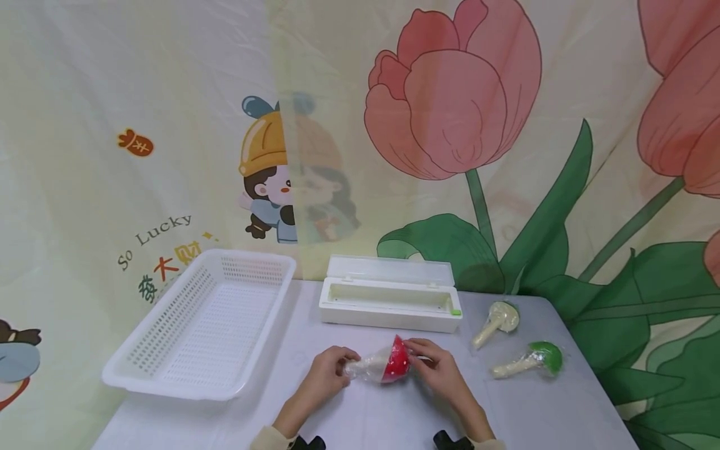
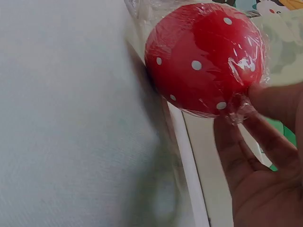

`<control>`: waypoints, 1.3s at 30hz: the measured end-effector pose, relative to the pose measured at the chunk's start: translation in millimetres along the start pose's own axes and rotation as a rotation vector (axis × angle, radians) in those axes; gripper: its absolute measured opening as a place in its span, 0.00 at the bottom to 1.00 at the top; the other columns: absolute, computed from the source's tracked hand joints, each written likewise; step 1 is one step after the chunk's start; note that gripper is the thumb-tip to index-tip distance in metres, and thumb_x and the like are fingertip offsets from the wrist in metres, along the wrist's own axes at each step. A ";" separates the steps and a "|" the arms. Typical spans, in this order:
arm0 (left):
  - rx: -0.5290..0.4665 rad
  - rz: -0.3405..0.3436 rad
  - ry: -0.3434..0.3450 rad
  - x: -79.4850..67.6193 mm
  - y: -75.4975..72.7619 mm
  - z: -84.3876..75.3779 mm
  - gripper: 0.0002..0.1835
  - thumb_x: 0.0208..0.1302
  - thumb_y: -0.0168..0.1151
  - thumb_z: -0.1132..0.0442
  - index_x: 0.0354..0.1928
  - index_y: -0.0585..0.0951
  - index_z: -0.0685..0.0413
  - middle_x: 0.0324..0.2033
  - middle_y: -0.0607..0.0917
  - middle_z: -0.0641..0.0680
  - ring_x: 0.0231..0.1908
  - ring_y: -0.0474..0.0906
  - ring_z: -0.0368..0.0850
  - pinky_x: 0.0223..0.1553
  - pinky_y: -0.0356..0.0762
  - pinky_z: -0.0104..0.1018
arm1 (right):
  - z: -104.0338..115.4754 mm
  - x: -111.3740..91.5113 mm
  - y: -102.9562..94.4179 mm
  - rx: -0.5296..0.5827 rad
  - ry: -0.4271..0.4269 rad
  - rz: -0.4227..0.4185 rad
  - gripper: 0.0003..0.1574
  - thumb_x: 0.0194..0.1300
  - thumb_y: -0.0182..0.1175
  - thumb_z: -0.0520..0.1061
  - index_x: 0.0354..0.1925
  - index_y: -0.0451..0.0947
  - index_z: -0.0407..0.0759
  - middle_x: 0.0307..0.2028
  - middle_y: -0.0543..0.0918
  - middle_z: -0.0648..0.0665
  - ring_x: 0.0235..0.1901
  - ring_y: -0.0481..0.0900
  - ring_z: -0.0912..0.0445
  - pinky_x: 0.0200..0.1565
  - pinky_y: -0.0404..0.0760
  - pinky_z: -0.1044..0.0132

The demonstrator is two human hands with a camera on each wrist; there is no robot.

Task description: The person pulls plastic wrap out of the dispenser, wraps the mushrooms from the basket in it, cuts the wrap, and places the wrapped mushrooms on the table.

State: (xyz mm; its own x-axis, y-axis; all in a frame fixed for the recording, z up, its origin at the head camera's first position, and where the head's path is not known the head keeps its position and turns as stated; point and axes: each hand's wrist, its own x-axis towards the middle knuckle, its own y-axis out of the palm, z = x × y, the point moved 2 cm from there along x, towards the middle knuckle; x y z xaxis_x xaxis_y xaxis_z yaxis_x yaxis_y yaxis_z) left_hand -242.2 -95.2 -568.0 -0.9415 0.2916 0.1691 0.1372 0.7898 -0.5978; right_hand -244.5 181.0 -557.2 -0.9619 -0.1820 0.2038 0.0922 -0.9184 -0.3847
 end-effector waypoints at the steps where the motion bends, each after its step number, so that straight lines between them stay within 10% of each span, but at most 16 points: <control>1: -0.007 0.009 0.001 0.2 1.1 1.8 0.24 0.45 0.72 0.82 0.44 0.86 0.52 0.40 0.86 0.51 0.33 0.77 0.35 0.33 0.79 0.27 | -0.5 0.5 0.2 -0.013 0.008 -0.031 0.17 0.66 0.69 0.37 0.53 0.88 0.47 0.53 0.87 0.44 0.54 0.83 0.52 0.49 0.84 0.70; 9: -0.083 -0.021 0.024 4.5 13.1 3.6 0.19 0.45 0.76 0.79 0.40 0.87 0.54 0.32 0.88 0.47 0.31 0.78 0.33 0.33 0.80 0.28 | -6.9 1.7 -7.9 -0.066 0.063 -0.179 0.12 0.58 0.72 0.31 0.37 0.92 0.46 0.37 0.90 0.49 0.39 0.84 0.61 0.39 0.86 0.70; 25: -0.113 0.087 0.095 21.3 66.4 -44.0 0.19 0.49 0.70 0.84 0.42 0.88 0.59 0.34 0.89 0.52 0.31 0.80 0.32 0.33 0.80 0.25 | -16.3 -17.9 -72.5 -0.201 0.198 -0.272 0.10 0.64 0.68 0.32 0.43 0.90 0.41 0.41 0.90 0.42 0.38 0.84 0.66 0.40 0.84 0.73; 39: -0.076 0.128 0.134 43.6 107.2 -69.0 0.16 0.53 0.76 0.75 0.44 0.89 0.55 0.23 0.81 0.43 0.26 0.70 0.25 0.30 0.73 0.22 | -19.7 -26.7 -113.0 -0.308 0.091 -0.322 0.10 0.71 0.65 0.41 0.46 0.88 0.39 0.45 0.89 0.38 0.41 0.79 0.75 0.42 0.81 0.78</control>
State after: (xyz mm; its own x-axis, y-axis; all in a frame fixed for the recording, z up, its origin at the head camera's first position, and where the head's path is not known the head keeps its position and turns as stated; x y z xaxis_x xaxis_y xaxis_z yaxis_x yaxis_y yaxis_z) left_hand -247.2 39.4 -570.6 -0.8664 0.4571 0.2011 0.2806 0.7787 -0.5612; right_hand -234.3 296.6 -536.9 -0.9490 0.1401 0.2826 -0.2832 -0.7731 -0.5676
